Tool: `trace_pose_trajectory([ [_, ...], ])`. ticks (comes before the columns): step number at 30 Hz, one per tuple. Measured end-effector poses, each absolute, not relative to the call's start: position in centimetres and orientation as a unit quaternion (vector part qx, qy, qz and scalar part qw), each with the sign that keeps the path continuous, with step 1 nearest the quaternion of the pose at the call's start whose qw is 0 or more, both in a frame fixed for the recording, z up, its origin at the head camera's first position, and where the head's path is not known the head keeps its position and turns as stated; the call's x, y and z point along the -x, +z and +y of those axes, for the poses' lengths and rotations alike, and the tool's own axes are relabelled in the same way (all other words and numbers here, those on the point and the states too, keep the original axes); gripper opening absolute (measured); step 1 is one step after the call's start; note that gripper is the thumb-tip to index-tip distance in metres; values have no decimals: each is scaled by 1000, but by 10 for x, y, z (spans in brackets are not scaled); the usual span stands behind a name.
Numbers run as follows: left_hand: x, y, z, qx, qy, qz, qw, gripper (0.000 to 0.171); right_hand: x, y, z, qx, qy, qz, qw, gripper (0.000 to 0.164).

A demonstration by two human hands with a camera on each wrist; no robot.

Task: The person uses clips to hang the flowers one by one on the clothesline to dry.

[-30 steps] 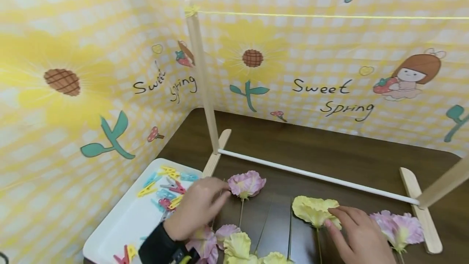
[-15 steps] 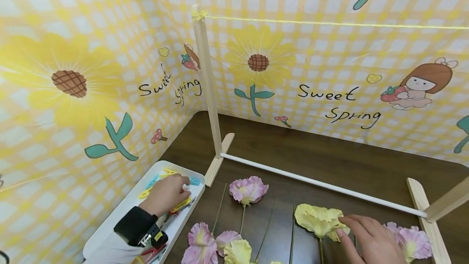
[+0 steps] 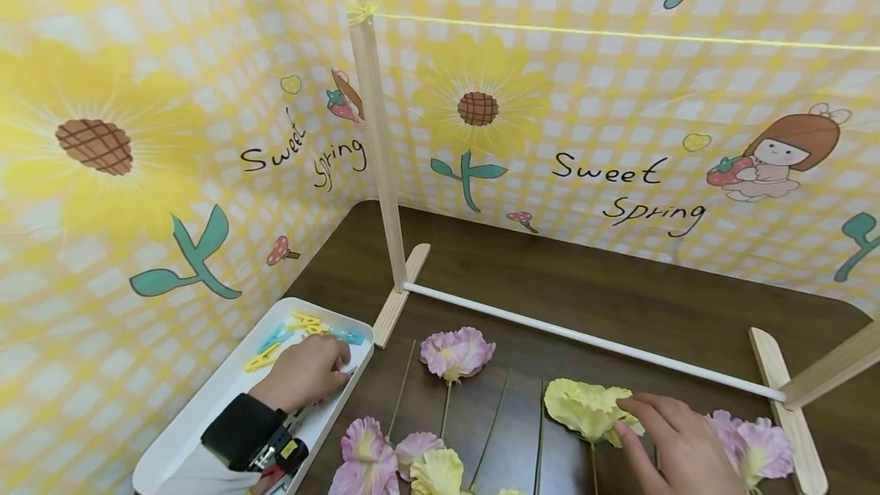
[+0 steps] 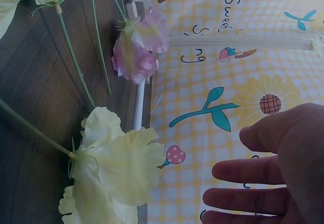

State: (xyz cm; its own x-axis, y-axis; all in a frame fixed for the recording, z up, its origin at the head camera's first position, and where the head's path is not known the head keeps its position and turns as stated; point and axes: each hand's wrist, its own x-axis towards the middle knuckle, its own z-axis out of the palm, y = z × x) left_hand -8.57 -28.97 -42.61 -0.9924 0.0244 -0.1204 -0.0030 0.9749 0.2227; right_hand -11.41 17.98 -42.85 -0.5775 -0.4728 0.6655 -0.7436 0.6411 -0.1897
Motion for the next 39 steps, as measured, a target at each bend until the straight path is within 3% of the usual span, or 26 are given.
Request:
trace_pose_trajectory([
  [6,82,-424,-289,3,117,989,87,10,117,-432,176,-373,236,-844,305,61],
  [11,82,-425,-288,-6,102,992,78,5,116,-434,175,-371,232,-846,304,61],
  [18,81,-427,-287,-8,93,994,55,12,113,-435,177,-358,240,-853,295,58],
  [27,82,-430,-284,26,148,986,66,28,113,-434,178,-354,237,-858,286,56],
  [34,83,-430,-282,60,160,982,82,27,115,-433,179,-355,245,-855,287,58],
  [39,85,-419,-281,60,180,981,39,32,116,-427,180,-353,247,-858,279,53],
])
